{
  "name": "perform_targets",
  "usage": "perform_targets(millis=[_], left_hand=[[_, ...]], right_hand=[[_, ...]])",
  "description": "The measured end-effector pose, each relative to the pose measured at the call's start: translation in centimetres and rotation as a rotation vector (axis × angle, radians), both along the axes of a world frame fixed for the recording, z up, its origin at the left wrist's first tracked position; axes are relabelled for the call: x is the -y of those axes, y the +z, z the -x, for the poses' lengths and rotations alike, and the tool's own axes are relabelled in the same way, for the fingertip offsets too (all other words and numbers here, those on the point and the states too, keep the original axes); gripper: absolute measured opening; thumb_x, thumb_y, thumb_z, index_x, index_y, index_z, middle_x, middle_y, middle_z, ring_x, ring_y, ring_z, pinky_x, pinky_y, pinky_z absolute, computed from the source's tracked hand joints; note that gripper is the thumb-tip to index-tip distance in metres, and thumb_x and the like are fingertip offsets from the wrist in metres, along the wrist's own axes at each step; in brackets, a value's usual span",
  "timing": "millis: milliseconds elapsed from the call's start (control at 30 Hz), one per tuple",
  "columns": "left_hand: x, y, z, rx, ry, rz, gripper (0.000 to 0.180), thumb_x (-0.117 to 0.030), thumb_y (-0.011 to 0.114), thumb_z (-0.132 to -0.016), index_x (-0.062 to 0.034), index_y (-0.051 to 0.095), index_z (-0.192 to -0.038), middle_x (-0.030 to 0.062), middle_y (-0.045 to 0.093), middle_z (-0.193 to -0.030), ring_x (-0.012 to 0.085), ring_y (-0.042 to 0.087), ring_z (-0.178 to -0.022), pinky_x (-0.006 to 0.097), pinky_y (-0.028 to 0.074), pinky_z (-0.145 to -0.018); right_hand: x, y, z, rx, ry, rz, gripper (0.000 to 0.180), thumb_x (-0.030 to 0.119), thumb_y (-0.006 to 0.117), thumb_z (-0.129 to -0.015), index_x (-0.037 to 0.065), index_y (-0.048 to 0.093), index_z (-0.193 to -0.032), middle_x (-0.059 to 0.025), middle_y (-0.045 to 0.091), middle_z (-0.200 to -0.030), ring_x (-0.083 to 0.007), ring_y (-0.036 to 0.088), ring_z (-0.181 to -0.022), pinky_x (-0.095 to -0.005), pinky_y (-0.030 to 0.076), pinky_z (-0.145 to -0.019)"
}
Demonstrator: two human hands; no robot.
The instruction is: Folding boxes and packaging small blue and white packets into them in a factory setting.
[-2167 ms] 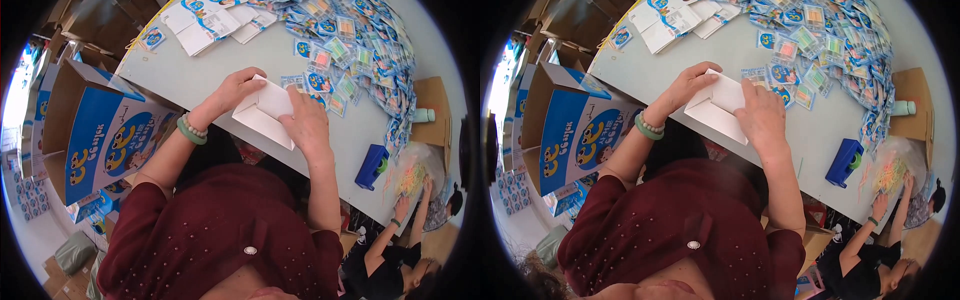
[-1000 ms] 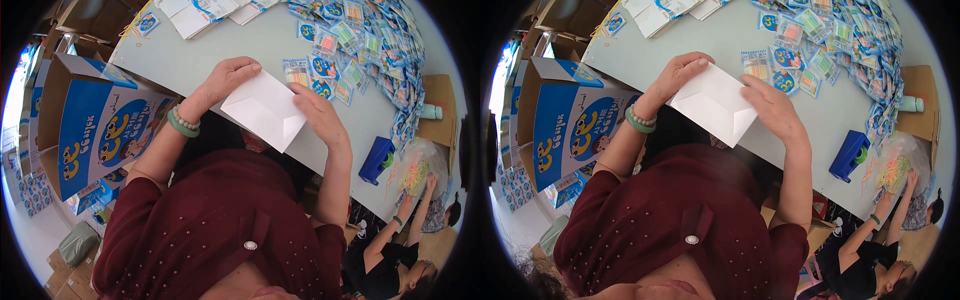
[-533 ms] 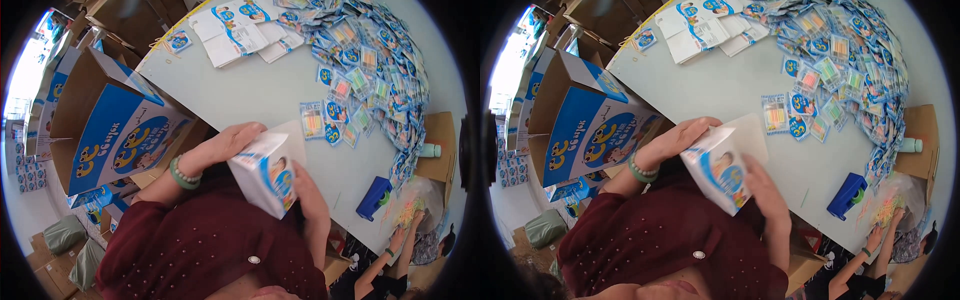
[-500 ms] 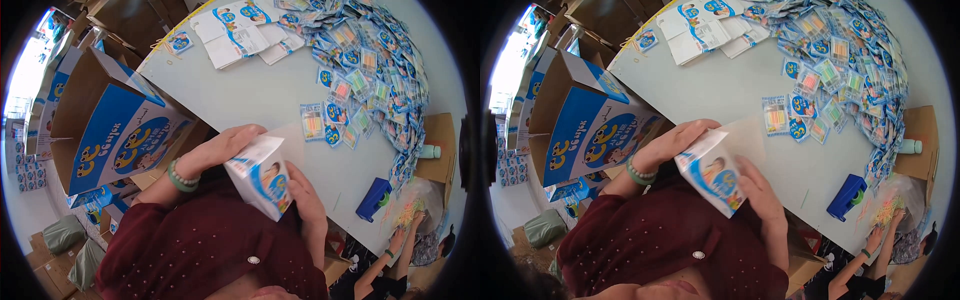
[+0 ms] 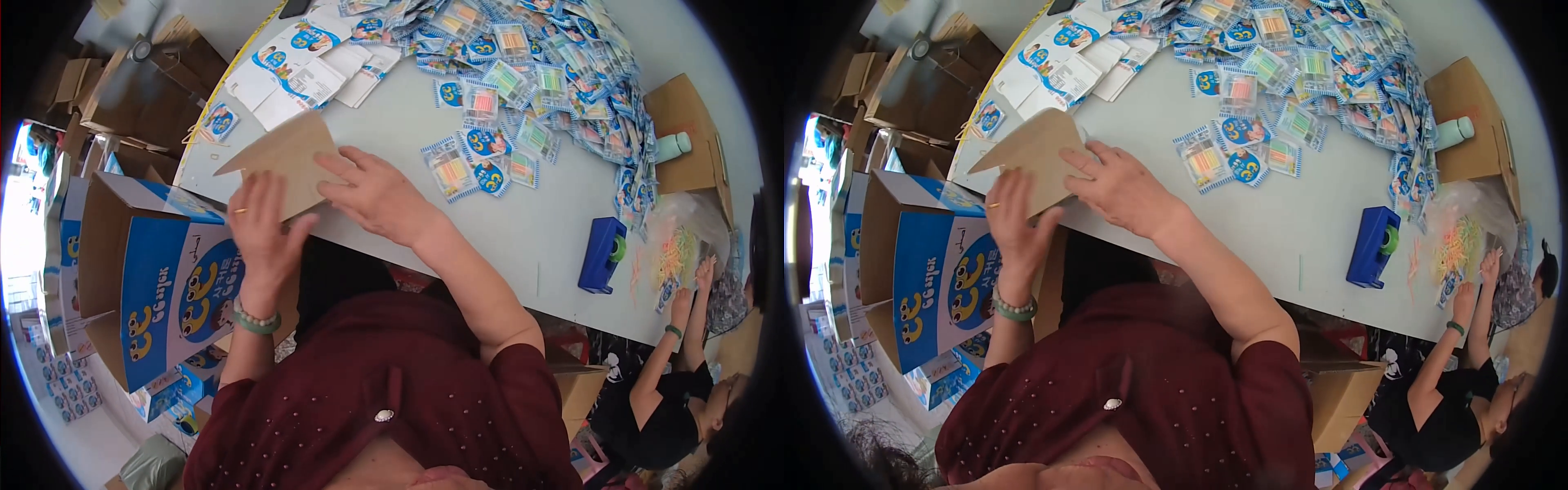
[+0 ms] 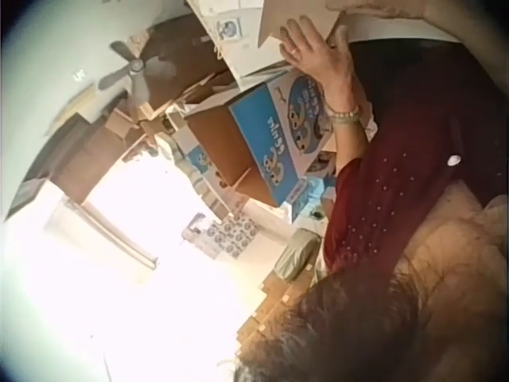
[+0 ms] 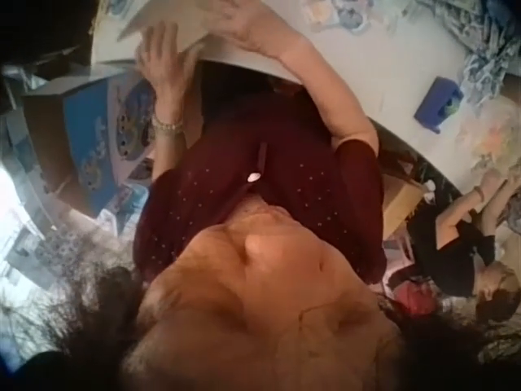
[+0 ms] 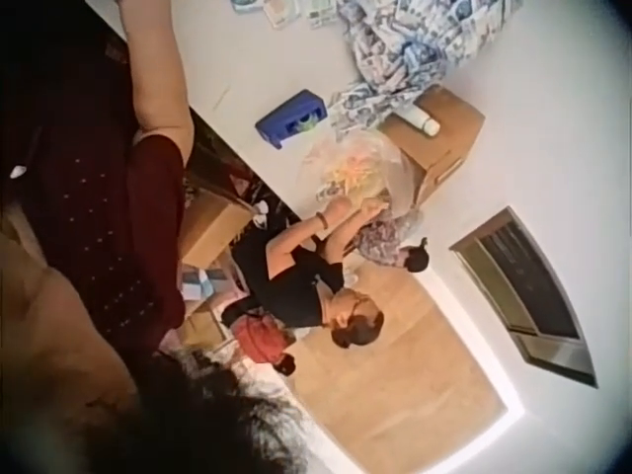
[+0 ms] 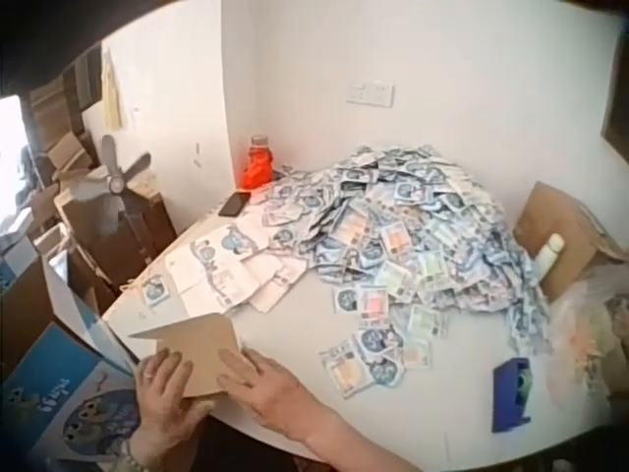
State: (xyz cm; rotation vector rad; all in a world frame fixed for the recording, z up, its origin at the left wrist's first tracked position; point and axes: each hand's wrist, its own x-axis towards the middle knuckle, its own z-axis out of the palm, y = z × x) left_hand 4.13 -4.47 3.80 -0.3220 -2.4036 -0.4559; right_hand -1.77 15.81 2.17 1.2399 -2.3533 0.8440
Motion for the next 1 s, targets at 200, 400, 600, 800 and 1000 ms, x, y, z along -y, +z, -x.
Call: perform_targets(millis=[200, 400, 600, 800, 1000], left_hand=[[-0.1, -2.8, 2.0, 0.239, -0.019, 0.342, 0.038, -0.022, 0.072, -0.076, -0.0085, 0.06, -0.109, 0.0094, 0.06, -0.112, 0.0277, 0.058, -0.1, 0.051, 0.034, -0.102], [-3.3, -2.2, 3.1, -0.008, -0.006, 0.279, 0.028, -0.011, 0.072, -0.075, -0.0057, 0.063, -0.101, 0.0096, 0.062, -0.1, 0.0271, 0.06, -0.093, 0.047, 0.04, -0.098], [-8.8, -3.7, -0.2, 0.279, -0.434, -0.088, 0.038, -0.014, 0.075, -0.073, -0.0045, 0.061, -0.107, 0.0126, 0.059, -0.106, 0.0319, 0.056, -0.097, 0.046, 0.042, -0.089], [-12.8, -3.9, 1.5, 0.568, -0.39, 0.055, 0.04, -0.025, 0.08, -0.066, -0.0065, 0.063, -0.096, 0.0091, 0.055, -0.106, 0.0289, 0.051, -0.1, 0.042, 0.04, -0.084], [-11.2, -4.8, 2.9, 0.706, -0.419, -0.017, 0.029, -0.016, 0.077, -0.066, -0.0097, 0.059, -0.087, 0.0073, 0.054, -0.1, 0.028, 0.051, -0.098, 0.04, 0.04, -0.083]], right_hand=[[-7.9, -3.7, 0.6, 0.065, -0.863, -0.122, 0.049, 0.024, 0.065, -0.082, 0.002, 0.052, -0.124, -0.0187, 0.04, -0.142, -0.0385, 0.04, -0.127, -0.0472, 0.032, -0.105], [-10.2, -5.8, -3.4, 0.223, -0.876, -0.291, 0.058, 0.035, 0.063, -0.085, 0.003, 0.047, -0.13, -0.0211, 0.035, -0.144, -0.0373, 0.032, -0.132, -0.0504, 0.026, -0.107], [-10.5, -3.3, -5.9, 0.586, -0.716, 0.057, 0.047, 0.022, 0.062, -0.084, 0.004, 0.053, -0.126, -0.0197, 0.043, -0.138, -0.0354, 0.04, -0.126, -0.0461, 0.032, -0.103], [-11.8, -2.7, -2.0, 0.407, -0.546, -0.204, 0.051, 0.017, 0.062, -0.079, 0.005, 0.051, -0.127, -0.0142, 0.054, -0.124, -0.033, 0.046, -0.118, -0.0416, 0.036, -0.1], [-13.3, -1.3, -1.4, 0.603, -0.786, -0.376, 0.025, 0.018, 0.07, -0.07, 0.006, 0.064, -0.091, -0.0124, 0.059, -0.096, -0.0319, 0.054, -0.098, -0.0407, 0.043, -0.085]])
